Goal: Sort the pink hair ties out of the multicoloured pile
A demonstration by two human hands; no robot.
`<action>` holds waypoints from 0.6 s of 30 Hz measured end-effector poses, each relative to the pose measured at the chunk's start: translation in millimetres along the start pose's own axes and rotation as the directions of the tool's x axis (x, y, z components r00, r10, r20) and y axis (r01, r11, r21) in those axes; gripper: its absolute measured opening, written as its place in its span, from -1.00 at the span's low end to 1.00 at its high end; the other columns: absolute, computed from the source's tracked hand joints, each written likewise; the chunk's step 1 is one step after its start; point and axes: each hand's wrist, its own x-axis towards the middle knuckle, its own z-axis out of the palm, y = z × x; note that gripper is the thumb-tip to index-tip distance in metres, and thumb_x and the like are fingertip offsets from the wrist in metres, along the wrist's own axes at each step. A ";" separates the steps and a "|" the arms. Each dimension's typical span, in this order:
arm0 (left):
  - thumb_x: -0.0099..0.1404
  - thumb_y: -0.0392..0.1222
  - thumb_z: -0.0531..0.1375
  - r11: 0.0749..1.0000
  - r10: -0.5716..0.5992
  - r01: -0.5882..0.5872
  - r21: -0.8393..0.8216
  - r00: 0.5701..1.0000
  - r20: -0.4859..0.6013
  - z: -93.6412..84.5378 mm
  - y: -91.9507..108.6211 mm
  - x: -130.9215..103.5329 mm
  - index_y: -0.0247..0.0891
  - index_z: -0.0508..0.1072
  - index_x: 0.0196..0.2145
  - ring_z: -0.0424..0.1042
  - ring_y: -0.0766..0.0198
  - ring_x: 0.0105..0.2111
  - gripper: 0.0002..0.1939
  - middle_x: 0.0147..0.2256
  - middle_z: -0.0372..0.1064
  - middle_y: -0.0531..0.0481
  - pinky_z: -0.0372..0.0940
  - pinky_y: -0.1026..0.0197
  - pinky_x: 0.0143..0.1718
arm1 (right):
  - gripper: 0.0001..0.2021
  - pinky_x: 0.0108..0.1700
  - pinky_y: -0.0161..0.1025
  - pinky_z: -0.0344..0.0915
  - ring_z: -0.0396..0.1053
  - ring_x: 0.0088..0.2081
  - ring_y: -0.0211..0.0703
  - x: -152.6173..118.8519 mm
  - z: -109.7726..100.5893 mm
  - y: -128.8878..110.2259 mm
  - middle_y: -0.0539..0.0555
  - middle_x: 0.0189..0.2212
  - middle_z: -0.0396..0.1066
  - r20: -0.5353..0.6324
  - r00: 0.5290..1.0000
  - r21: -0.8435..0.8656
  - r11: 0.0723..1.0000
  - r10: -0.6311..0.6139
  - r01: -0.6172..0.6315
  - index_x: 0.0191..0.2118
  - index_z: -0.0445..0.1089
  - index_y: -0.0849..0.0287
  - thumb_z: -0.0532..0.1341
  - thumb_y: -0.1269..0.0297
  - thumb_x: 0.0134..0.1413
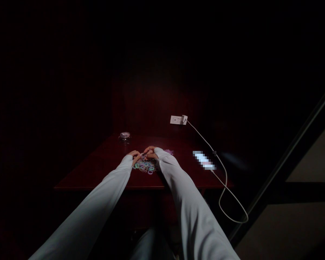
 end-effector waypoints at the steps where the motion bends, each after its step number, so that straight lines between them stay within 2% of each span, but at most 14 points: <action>1: 0.25 0.07 0.34 1.000 0.007 -0.007 0.002 1.000 -0.003 0.0 -0.5 0.1 -0.21 0.58 -0.47 0.34 0.27 -0.43 -0.70 -0.41 0.48 0.00 0.26 0.26 -0.36 | -0.82 -0.27 -0.35 0.35 0.47 -0.40 -0.23 -0.3 0.0 -0.4 -0.08 -0.49 0.54 0.002 1.000 -0.004 1.000 0.001 -0.001 -0.28 0.50 0.13 0.37 0.54 0.00; 6: 0.22 0.07 0.33 1.000 0.028 -0.028 -0.011 1.000 0.003 0.8 -0.8 0.4 -0.20 0.60 -0.47 0.37 0.25 -0.41 -0.70 -0.41 0.49 0.00 0.26 0.25 -0.36 | -0.83 -0.26 -0.35 0.37 0.50 -0.36 -0.21 0.7 -0.4 0.4 -0.07 -0.49 0.54 0.012 1.000 -0.003 1.000 -0.002 0.002 -0.28 0.50 0.13 0.39 0.48 -0.01; 10: 0.18 0.11 0.37 1.000 -0.007 0.007 -0.017 0.999 -0.034 1.5 2.2 1.4 -0.21 0.54 -0.55 0.33 0.27 -0.46 -0.65 -0.48 0.45 0.03 0.24 0.26 -0.42 | -0.84 -0.28 -0.36 0.36 0.50 -0.36 -0.22 -0.9 -0.5 -1.5 -0.07 -0.48 0.55 0.016 1.000 -0.021 1.000 0.003 -0.003 -0.29 0.51 0.12 0.39 0.46 -0.02; 18: 0.14 0.16 0.37 0.998 -0.050 0.047 -0.040 0.997 -0.054 1.8 10.6 -0.6 -0.21 0.49 -0.61 0.27 0.31 -0.51 -0.59 -0.54 0.39 0.04 0.19 0.25 -0.44 | -0.79 -0.40 -0.37 0.21 0.36 -0.46 -0.27 4.0 -3.4 3.4 -0.12 -0.54 0.48 0.007 1.000 -0.094 0.996 0.011 -0.010 -0.30 0.55 0.11 0.35 0.52 -0.11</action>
